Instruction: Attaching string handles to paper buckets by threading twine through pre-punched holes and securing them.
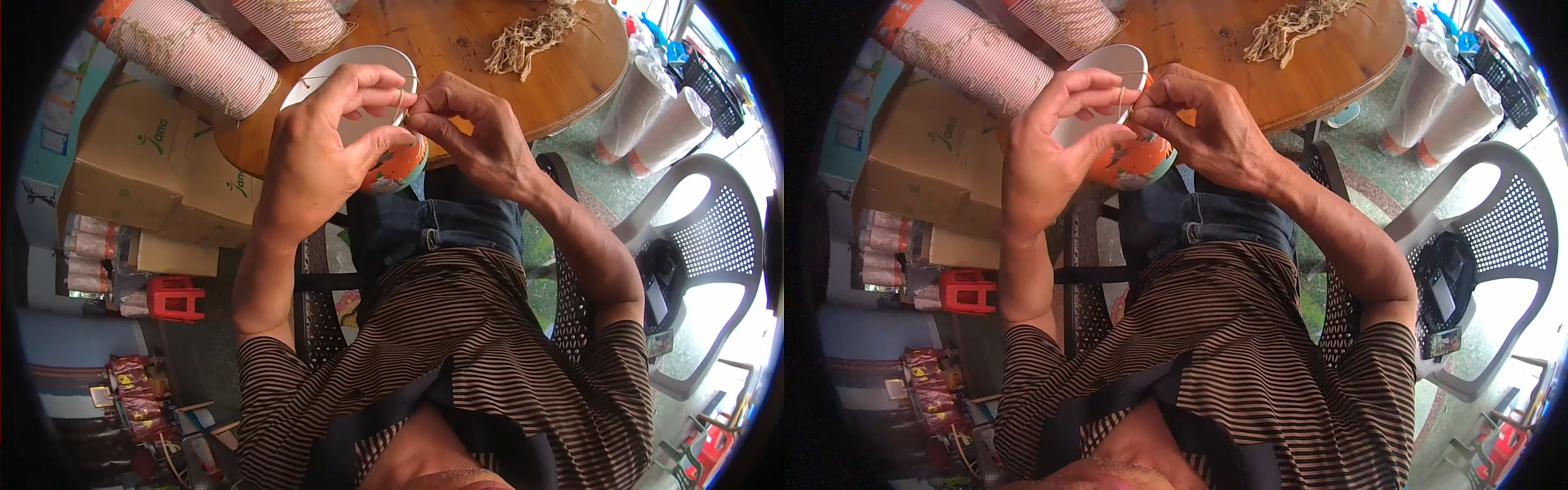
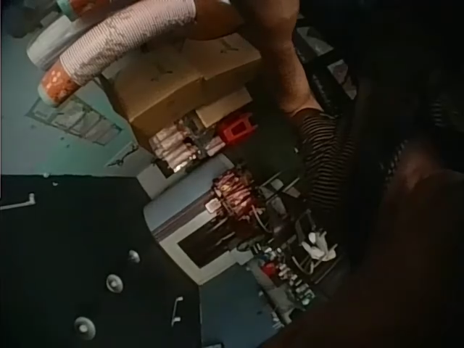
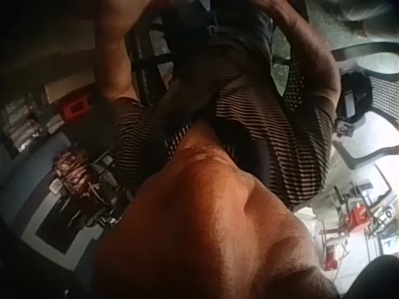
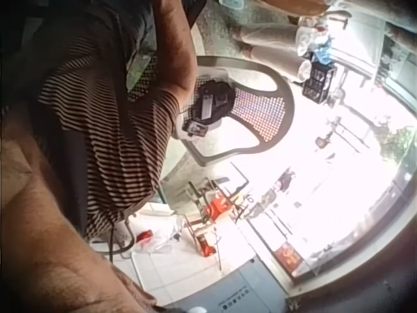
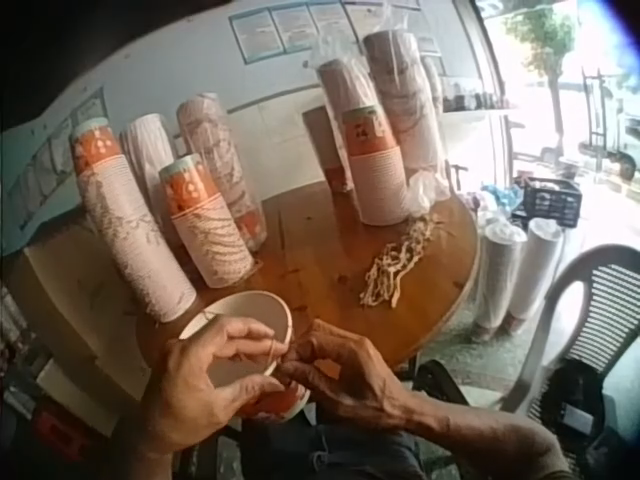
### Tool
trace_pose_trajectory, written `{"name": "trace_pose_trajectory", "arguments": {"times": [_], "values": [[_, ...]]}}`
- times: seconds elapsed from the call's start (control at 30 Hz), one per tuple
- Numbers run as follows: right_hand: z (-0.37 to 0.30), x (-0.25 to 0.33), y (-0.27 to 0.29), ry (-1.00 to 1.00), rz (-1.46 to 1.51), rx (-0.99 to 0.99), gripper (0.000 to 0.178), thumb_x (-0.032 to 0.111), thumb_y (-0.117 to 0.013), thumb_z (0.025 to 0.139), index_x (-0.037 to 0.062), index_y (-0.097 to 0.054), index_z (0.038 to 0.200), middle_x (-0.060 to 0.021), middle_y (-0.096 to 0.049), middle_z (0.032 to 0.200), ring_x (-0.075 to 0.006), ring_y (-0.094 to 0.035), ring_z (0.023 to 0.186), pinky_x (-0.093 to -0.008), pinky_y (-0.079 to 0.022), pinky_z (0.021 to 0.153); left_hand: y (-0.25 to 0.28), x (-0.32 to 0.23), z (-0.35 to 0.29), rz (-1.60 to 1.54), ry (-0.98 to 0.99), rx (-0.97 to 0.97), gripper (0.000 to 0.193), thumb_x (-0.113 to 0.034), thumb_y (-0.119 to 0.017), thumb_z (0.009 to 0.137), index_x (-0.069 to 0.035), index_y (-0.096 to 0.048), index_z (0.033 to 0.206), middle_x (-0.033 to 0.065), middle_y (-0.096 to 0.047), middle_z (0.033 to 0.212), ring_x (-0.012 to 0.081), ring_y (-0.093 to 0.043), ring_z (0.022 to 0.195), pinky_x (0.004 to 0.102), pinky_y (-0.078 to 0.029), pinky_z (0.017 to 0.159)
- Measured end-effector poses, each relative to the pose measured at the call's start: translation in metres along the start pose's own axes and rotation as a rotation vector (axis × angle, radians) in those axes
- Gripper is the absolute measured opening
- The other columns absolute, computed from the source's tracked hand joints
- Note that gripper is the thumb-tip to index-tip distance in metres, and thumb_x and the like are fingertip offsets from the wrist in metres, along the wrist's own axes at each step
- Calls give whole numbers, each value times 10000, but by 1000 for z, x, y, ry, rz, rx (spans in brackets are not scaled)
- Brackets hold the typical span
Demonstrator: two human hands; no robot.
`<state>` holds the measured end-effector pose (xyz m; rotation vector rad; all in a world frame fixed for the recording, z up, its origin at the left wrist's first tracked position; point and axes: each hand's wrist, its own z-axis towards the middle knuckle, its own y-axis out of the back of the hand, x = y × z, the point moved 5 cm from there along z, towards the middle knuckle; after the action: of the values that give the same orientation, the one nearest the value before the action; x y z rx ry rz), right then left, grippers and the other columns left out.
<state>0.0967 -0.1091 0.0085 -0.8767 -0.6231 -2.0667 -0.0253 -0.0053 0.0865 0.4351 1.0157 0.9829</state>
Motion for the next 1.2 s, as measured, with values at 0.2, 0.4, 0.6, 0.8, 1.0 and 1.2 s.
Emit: {"name": "trace_pose_trajectory", "arguments": {"times": [0.2,0.4,0.6,0.8,1.0,1.2], "values": [[0,1,0,13,5,6,155,145,-716,970,-9,-715,987,-86,-675,935,-168,-665,886,-331,-532,841,-1,-9,-3,192,-189,-84,347,15,-806,788,-47,-664,1098,82,-740,979,236,-733,921,354,-577,788],[-1,5,0,10,23,25,177,164,-721,972,-13,-713,983,-78,-692,943,-153,-664,885,-323,-533,845,-2,-12,-5,234,-234,-79,270,42,-787,792,-49,-701,1032,92,-712,888,242,-719,838,341,-575,706],[-3,1,2,-87,155,24,209,173,-698,994,-23,-681,1064,-57,-717,963,-123,-670,901,-302,-550,816,2,-1,-2,24,-103,-65,128,43,-748,860,-8,-732,976,79,-735,872,165,-728,820,279,-583,744],[-1,3,-8,-88,217,12,246,198,-686,1007,-21,-690,1120,-42,-737,925,-107,-679,872,-282,-558,789,3,17,-4,-187,6,12,48,14,-719,922,11,-724,969,48,-749,897,101,-711,862,246,-577,806],[-2,3,-9,-239,228,29,209,154,-751,954,-19,-713,1064,-29,-738,914,-65,-660,833,-243,-546,729,6,13,-7,-202,16,67,39,-8,-699,950,12,-713,981,42,-741,925,101,-694,882,250,-563,829],[-2,7,-8,-161,177,-6,166,124,-761,943,-15,-703,1012,-7,-694,856,-50,-635,812,-244,-530,707,4,3,-9,-57,-63,-15,41,24,-706,915,4,-688,945,74,-722,851,154,-710,792,274,-563,739]]}}
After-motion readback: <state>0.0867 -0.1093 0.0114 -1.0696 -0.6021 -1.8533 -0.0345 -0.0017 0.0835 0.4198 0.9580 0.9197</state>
